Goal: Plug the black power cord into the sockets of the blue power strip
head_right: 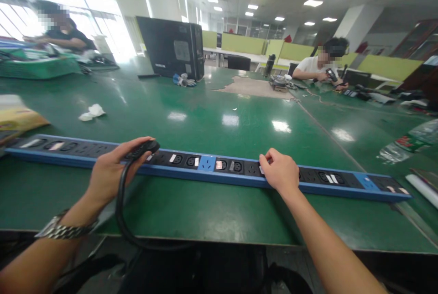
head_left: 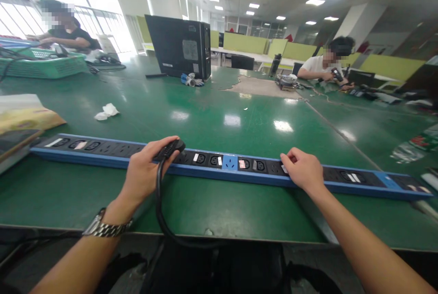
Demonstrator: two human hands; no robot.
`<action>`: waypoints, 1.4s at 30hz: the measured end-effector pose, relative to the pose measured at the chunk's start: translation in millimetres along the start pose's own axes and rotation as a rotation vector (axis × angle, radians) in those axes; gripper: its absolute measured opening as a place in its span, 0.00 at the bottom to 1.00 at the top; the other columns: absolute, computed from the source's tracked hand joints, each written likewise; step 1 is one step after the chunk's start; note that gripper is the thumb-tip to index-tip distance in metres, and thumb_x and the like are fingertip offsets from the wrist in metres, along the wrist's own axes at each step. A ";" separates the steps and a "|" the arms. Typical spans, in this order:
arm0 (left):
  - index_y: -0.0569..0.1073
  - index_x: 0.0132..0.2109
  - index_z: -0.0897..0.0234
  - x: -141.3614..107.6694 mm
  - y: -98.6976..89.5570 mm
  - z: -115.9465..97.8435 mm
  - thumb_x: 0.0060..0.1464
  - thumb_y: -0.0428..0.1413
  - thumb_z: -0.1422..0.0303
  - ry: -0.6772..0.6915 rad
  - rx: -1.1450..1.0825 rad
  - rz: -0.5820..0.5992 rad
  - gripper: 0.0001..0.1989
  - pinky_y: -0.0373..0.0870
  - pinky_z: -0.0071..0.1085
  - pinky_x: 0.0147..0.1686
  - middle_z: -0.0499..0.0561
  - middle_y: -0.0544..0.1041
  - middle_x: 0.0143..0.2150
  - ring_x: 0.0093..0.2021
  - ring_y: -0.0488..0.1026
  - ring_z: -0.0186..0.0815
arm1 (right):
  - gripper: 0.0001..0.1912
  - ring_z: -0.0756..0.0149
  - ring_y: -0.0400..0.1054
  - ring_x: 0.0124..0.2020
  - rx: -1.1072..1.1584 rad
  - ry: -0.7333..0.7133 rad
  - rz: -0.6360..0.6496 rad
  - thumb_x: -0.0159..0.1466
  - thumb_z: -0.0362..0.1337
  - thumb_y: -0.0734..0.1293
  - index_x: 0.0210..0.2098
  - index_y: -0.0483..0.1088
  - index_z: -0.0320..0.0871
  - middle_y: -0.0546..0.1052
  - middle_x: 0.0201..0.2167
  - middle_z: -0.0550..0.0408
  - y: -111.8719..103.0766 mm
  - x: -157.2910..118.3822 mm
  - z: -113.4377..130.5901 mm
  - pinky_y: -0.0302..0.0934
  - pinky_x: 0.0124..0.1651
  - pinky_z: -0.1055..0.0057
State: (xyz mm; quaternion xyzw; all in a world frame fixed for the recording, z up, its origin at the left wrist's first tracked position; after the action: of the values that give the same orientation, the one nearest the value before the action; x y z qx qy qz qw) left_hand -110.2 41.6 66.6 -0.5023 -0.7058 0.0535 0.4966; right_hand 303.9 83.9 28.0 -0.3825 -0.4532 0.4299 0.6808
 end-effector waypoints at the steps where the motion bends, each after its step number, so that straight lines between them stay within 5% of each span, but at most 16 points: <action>1: 0.74 0.54 0.58 -4.2 1.3 5.5 0.59 0.56 0.57 0.006 0.009 0.038 0.18 0.72 0.34 0.50 0.52 0.79 0.49 0.46 0.78 0.40 | 0.17 0.66 0.63 0.27 -0.003 0.003 0.000 0.61 0.51 0.61 0.25 0.69 0.47 0.75 0.24 0.56 0.0 -0.1 -0.4 0.44 0.28 0.71; 11: 0.75 0.51 0.61 -2.8 24.2 -4.6 0.60 0.54 0.57 0.182 0.058 0.221 0.18 0.71 0.40 0.49 0.54 0.80 0.47 0.47 0.76 0.43 | 0.17 0.66 0.62 0.26 -0.011 0.007 0.008 0.61 0.50 0.61 0.25 0.69 0.46 0.76 0.24 0.56 0.3 -0.7 -0.5 0.44 0.28 0.71; 23: 0.71 0.55 0.60 -18.0 29.9 -1.6 0.63 0.52 0.61 0.233 0.118 0.163 0.16 0.68 0.41 0.53 0.54 0.78 0.51 0.51 0.73 0.43 | 0.17 0.66 0.62 0.26 -0.032 -0.014 -0.007 0.61 0.50 0.60 0.25 0.68 0.47 0.74 0.24 0.57 0.2 -0.6 -0.2 0.44 0.28 0.72; 42: 0.75 0.51 0.59 -7.7 24.8 8.6 0.59 0.54 0.53 0.088 0.071 0.210 0.19 0.69 0.43 0.50 0.55 0.79 0.46 0.47 0.74 0.46 | 0.17 0.67 0.63 0.25 -0.014 -0.031 -0.013 0.62 0.48 0.60 0.25 0.70 0.45 0.75 0.24 0.55 -1.6 -2.1 4.2 0.43 0.28 0.71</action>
State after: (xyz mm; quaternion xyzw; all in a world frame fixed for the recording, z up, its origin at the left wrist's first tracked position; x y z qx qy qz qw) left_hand -100.4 51.5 43.2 -0.5572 -0.6245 0.1081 0.5364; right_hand 299.9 82.0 30.0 -0.3778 -0.4692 0.4280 0.6738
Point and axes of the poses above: each hand's wrist, its own x-axis towards the middle knuckle, its own y-axis out of the palm, z = x × y, the point moved 9 cm from there along x, towards the middle knuckle
